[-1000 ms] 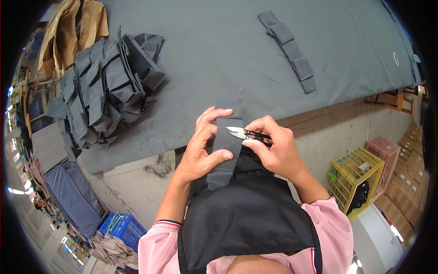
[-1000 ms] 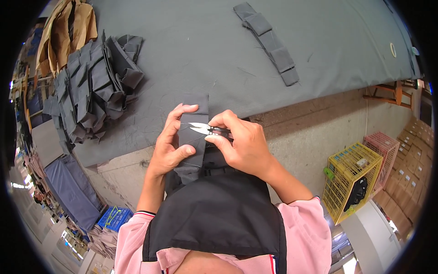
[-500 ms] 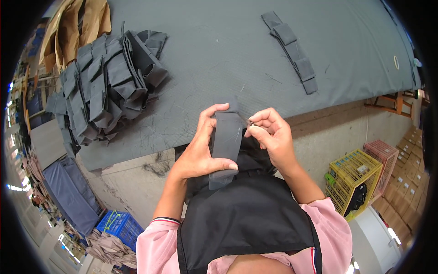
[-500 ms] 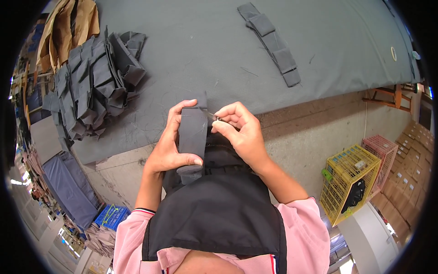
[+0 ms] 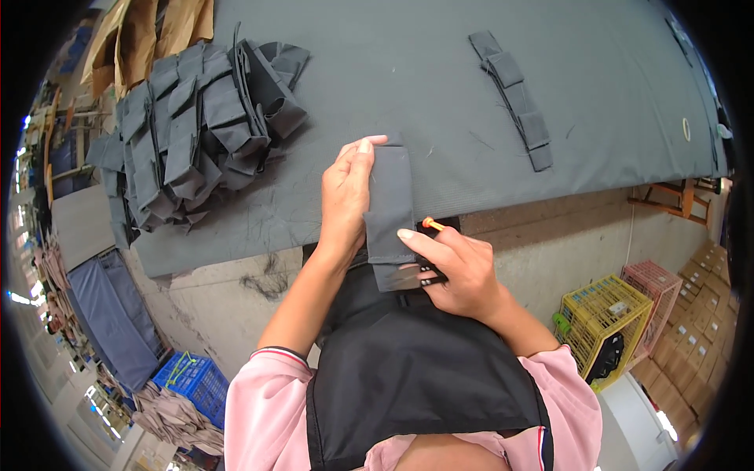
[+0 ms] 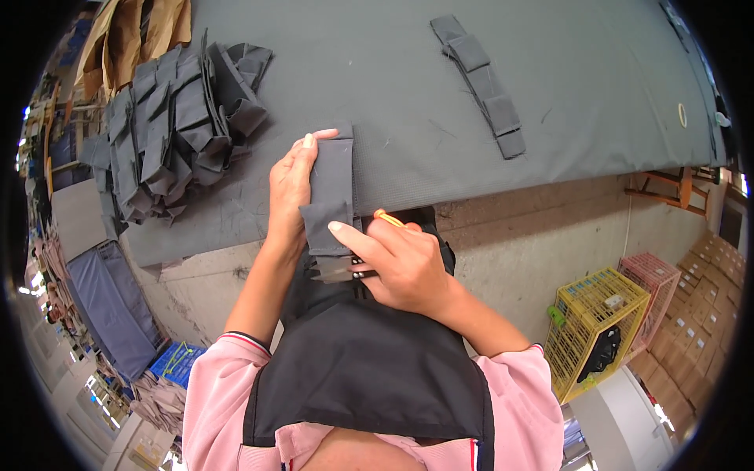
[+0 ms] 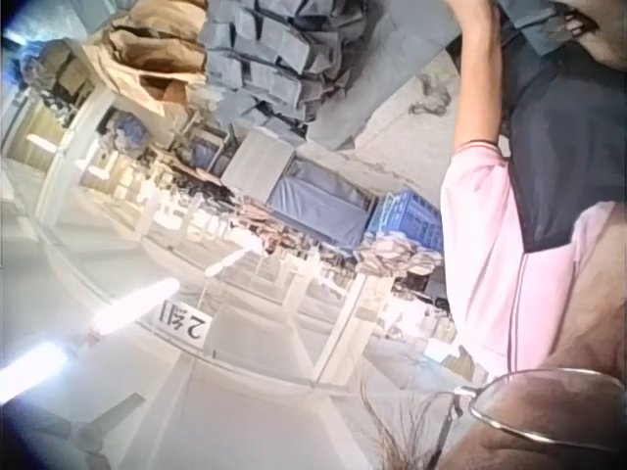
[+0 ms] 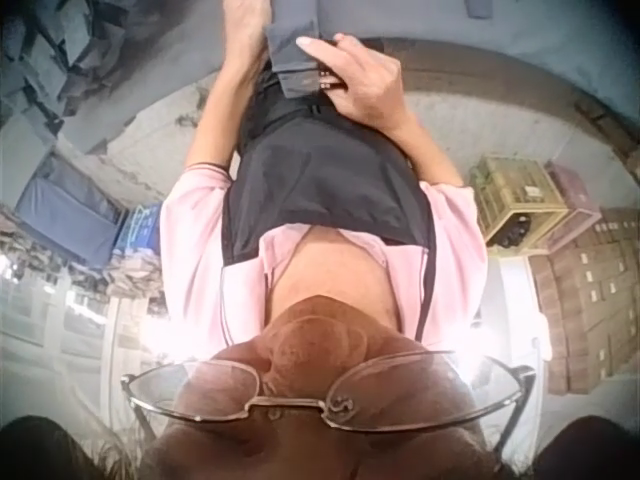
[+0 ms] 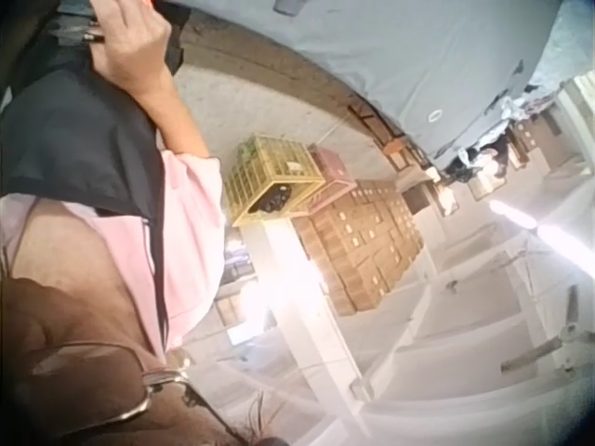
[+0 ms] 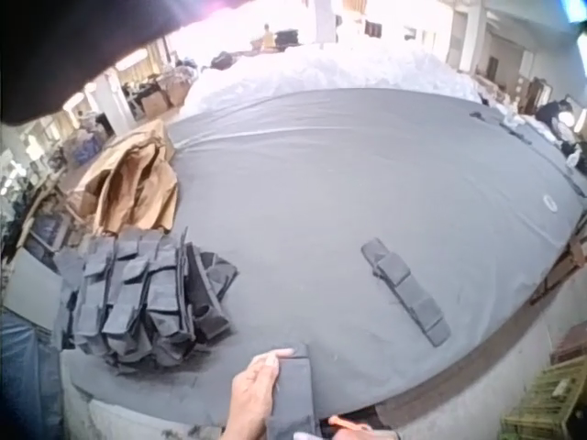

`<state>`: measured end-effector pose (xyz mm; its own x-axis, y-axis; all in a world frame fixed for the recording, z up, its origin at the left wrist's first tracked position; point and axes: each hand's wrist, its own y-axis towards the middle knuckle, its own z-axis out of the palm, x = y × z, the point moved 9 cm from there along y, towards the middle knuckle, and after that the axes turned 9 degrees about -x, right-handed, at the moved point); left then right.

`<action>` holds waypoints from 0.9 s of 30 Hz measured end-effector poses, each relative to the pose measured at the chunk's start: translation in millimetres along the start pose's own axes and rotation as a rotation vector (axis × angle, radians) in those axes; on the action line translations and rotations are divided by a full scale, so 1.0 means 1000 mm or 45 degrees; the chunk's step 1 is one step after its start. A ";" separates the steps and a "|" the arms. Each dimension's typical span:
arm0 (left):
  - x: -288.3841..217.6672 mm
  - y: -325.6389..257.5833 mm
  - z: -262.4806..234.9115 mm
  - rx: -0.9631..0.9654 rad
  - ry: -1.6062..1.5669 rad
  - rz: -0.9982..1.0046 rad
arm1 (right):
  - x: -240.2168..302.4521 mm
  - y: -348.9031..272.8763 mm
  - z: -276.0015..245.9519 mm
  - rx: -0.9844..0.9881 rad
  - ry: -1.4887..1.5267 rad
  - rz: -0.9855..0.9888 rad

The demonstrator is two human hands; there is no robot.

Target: Trimming and preparing small black fabric pieces using thread snips on a large work table.

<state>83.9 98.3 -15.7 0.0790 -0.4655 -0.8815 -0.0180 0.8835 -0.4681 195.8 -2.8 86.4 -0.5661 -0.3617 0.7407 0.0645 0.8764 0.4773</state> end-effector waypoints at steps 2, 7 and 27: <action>-0.001 0.000 0.000 0.008 0.009 -0.012 | 0.000 0.003 0.005 -0.014 -0.053 -0.078; 0.007 0.011 0.010 0.354 -0.310 -0.076 | -0.020 0.012 0.002 -0.024 0.230 0.187; -0.024 -0.049 0.006 0.184 0.346 0.343 | -0.082 -0.002 0.030 -0.033 0.903 1.126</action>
<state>89.1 66.6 28.8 -0.1760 -0.1964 -0.9646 0.1397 0.9650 -0.2220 217.1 34.4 10.6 0.2794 0.2757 0.9197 0.2324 0.9100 -0.3434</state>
